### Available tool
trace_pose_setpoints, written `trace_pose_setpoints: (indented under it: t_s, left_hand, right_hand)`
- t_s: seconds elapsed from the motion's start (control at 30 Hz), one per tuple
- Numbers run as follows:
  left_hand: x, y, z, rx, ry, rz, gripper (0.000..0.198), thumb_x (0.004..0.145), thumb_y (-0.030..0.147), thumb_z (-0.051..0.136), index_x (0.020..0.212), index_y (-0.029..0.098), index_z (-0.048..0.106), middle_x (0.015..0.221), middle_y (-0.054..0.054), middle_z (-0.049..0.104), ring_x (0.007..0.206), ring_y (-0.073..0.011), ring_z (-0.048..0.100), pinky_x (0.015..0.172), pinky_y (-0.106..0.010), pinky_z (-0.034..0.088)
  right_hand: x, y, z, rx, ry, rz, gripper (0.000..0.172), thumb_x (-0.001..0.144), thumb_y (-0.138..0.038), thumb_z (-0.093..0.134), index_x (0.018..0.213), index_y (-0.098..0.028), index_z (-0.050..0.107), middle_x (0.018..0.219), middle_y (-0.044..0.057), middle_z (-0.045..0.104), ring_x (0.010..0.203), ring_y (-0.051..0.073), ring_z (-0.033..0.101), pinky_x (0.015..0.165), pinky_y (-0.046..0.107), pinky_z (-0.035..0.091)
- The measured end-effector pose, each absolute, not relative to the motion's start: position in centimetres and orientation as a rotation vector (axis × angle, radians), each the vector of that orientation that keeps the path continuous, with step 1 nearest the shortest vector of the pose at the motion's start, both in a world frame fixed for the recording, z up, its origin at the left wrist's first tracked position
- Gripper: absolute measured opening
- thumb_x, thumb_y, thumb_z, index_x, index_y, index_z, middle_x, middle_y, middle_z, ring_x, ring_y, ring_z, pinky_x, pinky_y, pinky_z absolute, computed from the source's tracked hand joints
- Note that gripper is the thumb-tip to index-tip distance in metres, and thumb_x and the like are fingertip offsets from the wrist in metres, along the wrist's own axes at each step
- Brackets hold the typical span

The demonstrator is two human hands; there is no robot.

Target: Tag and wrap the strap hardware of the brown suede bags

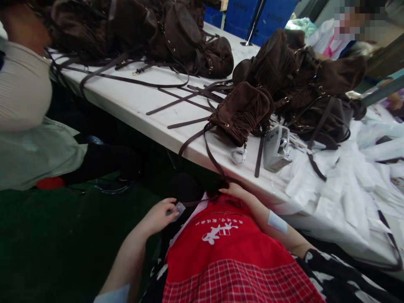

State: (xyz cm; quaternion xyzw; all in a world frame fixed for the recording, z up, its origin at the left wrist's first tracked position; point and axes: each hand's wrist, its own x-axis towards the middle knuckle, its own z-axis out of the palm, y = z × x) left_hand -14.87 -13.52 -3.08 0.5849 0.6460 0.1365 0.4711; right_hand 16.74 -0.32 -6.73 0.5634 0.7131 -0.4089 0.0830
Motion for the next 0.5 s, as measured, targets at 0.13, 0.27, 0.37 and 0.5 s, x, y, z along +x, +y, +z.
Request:
trace_pose_setpoints:
  t_s: [0.13,0.27,0.37,0.5]
  left_hand:
    - [-12.1,-13.5,-1.9,1.501,1.484,0.434,0.027,0.082,0.042,0.060,0.068,0.022,0.071,0.148,-0.011,0.049,0.133,-0.0320,0.048,0.112,-0.047,0.035]
    - [-10.3,-13.5,1.2,1.483,1.335,0.486,0.024,0.079,0.045,0.066,0.075,0.024,0.076,0.144,-0.009,0.053,0.135,-0.0348,0.045,0.114,-0.049,0.032]
    - [-9.8,-13.8,3.0,1.434,1.224,0.538,0.025,0.077,0.049,0.067,0.080,0.027,0.079,0.117,-0.008,0.069,0.114,-0.0318,0.060,0.105,-0.043,0.043]
    - [-11.3,-14.6,3.9,1.452,1.280,0.604,0.037,0.077,0.061,0.061,0.075,0.028,0.078,0.089,-0.007,0.072,0.086,-0.0272,0.066,0.088,-0.038,0.053]
  right_hand:
    - [12.5,-0.2,-3.7,1.372,2.141,-1.644,0.028,0.088,-0.037,0.062,0.097,-0.012,0.072,0.089,0.007,0.073,0.075,0.016,0.067,0.069,0.024,0.051]
    - [8.2,-0.6,1.8,0.737,1.914,-2.470,0.045,0.087,-0.056,0.057,0.094,-0.013,0.068,0.091,0.006,0.072,0.055,0.008,0.058,0.054,0.019,0.046]
    - [5.6,-0.7,4.7,0.591,1.834,-2.633,0.049,0.087,-0.062,0.054,0.093,-0.014,0.063,0.095,0.008,0.073,0.046,0.005,0.052,0.046,0.019,0.040]
    - [4.3,0.1,7.5,0.872,2.277,-2.089,0.041,0.086,-0.057,0.058,0.081,-0.018,0.065,0.070,0.003,0.071,0.052,0.012,0.058,0.052,0.023,0.042]
